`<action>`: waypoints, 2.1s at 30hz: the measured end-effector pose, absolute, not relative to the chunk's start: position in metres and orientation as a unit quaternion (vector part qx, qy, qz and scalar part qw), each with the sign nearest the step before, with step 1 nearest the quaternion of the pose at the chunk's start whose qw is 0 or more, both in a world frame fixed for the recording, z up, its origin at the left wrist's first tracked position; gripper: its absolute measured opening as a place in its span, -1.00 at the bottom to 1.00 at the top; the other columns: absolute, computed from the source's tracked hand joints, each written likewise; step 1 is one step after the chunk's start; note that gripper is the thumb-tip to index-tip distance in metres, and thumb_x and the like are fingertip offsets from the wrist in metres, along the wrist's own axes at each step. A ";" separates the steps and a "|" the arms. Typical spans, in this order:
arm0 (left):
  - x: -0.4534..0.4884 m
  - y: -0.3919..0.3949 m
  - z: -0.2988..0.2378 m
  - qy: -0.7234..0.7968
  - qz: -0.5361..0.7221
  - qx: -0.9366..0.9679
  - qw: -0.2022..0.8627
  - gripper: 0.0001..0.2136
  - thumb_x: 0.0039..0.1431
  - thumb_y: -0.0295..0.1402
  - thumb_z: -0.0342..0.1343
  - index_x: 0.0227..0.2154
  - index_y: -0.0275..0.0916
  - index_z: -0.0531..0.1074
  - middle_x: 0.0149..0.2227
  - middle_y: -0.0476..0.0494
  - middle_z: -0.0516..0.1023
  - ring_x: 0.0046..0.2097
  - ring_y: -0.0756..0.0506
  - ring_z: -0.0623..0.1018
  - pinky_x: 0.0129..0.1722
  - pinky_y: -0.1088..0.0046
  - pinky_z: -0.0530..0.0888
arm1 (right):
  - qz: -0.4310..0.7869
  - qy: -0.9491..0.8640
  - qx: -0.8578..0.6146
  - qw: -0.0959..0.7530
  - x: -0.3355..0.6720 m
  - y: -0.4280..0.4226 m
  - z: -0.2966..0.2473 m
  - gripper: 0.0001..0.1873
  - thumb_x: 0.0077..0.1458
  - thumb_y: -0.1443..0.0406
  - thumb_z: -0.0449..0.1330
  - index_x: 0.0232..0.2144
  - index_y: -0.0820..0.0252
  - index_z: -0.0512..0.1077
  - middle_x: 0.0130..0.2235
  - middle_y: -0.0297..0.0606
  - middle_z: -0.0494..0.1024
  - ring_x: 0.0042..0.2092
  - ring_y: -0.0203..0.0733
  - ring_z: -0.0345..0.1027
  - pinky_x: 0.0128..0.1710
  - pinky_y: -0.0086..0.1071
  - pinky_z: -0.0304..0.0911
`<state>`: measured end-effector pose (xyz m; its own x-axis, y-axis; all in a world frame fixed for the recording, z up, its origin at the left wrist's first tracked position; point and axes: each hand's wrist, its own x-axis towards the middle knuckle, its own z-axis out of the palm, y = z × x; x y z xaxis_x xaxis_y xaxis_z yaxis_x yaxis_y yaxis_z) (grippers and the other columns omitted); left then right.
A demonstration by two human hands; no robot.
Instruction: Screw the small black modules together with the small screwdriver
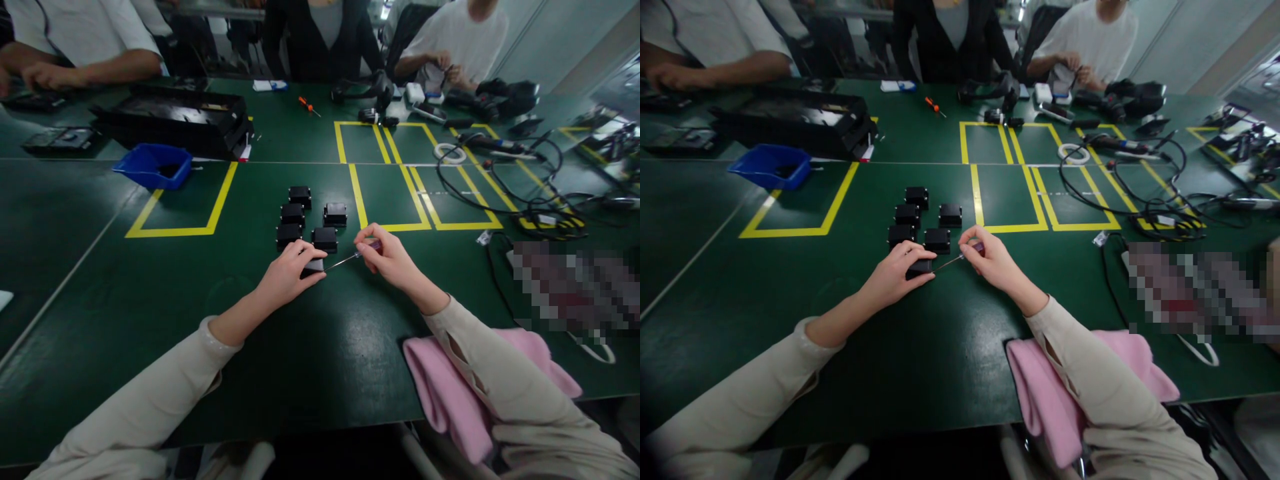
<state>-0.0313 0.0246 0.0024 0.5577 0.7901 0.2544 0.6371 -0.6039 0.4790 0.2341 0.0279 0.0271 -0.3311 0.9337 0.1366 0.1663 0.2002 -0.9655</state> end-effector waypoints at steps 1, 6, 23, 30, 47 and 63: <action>-0.031 0.024 0.003 0.412 0.227 0.866 0.171 -0.67 0.31 -0.33 0.28 0.10 -0.14 0.48 0.06 -0.23 0.49 0.13 -0.30 0.52 0.12 0.01 0.56 | 0.474 -0.663 -0.417 0.403 0.234 0.028 0.027 -0.76 0.33 0.10 0.23 -0.23 0.09 0.30 -0.59 -0.57 0.28 -0.63 -0.38 0.15 -0.60 -0.44 0.02; -0.031 0.024 0.004 0.412 0.229 0.865 0.175 -0.67 0.32 -0.33 0.27 0.11 -0.15 0.48 0.07 -0.24 0.49 0.14 -0.31 0.52 0.12 0.00 0.56 | 0.462 -0.672 -0.416 0.402 0.233 0.026 0.029 -0.80 0.34 0.14 0.19 -0.22 0.09 0.30 -0.60 -0.58 0.27 -0.63 -0.37 0.14 -0.61 -0.44 -0.02; -0.032 0.025 0.001 0.404 0.234 0.867 0.175 -0.68 0.34 -0.32 0.27 0.11 -0.17 0.46 0.07 -0.25 0.48 0.14 -0.31 0.51 0.14 -0.01 0.52 | 0.423 -0.696 -0.408 0.413 0.232 0.024 0.029 -0.86 0.36 0.21 0.18 -0.24 0.12 0.31 -0.52 -0.55 0.30 -0.60 -0.42 0.13 -0.55 -0.42 0.04; -0.032 0.025 0.001 0.406 0.233 0.866 0.176 -0.66 0.33 -0.34 0.27 0.12 -0.17 0.45 0.08 -0.25 0.48 0.14 -0.32 0.51 0.13 0.00 0.53 | 0.421 -0.704 -0.401 0.408 0.233 0.025 0.029 -0.88 0.36 0.23 0.17 -0.20 0.12 0.30 -0.51 -0.55 0.30 -0.58 -0.40 0.16 -0.52 -0.41 0.05; -0.032 0.024 0.003 0.410 0.228 0.864 0.184 -0.67 0.33 -0.32 0.27 0.12 -0.16 0.46 0.09 -0.25 0.48 0.16 -0.33 0.51 0.14 -0.02 0.53 | 0.448 -0.684 -0.410 0.404 0.232 0.026 0.030 -0.84 0.36 0.18 0.18 -0.21 0.10 0.29 -0.60 -0.59 0.27 -0.63 -0.38 0.13 -0.59 -0.44 -0.02; -0.032 0.024 0.004 0.412 0.230 0.861 0.191 -0.67 0.32 -0.32 0.27 0.12 -0.15 0.47 0.09 -0.24 0.48 0.15 -0.32 0.51 0.15 0.01 0.52 | 0.464 -0.669 -0.429 0.392 0.234 0.027 0.030 -0.79 0.36 0.14 0.18 -0.27 0.10 0.29 -0.64 -0.58 0.27 -0.64 -0.38 0.14 -0.60 -0.45 -0.01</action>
